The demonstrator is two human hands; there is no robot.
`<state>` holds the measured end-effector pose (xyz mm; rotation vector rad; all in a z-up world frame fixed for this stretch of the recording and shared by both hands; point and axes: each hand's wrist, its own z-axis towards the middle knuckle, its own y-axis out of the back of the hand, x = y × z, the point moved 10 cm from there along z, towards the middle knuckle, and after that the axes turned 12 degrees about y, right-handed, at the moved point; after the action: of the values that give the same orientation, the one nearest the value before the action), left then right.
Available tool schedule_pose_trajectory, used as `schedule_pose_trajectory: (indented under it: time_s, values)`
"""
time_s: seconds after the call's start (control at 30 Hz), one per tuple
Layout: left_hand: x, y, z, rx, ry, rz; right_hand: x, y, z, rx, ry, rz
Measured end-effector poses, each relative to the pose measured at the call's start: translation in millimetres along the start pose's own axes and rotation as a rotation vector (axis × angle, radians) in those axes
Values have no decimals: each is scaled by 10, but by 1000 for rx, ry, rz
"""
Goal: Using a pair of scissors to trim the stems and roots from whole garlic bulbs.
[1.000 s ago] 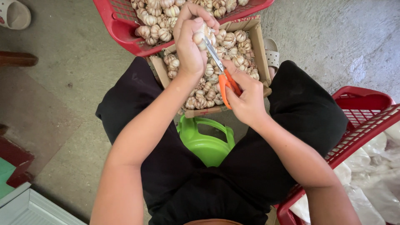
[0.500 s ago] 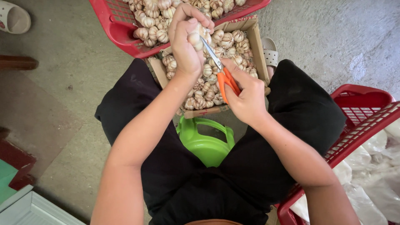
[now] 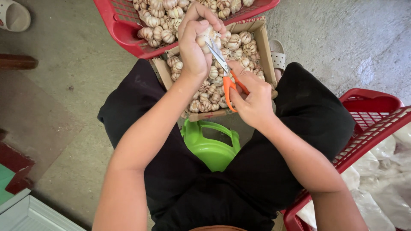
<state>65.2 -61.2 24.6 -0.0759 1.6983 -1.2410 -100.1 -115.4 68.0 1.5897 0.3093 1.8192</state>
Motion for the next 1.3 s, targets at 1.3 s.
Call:
schedule_pose_trajectory:
  time_s: [1.3]
  values:
    - [536,463,239,-230,83,-99,-1126,-334,-212,-28,-193,399]
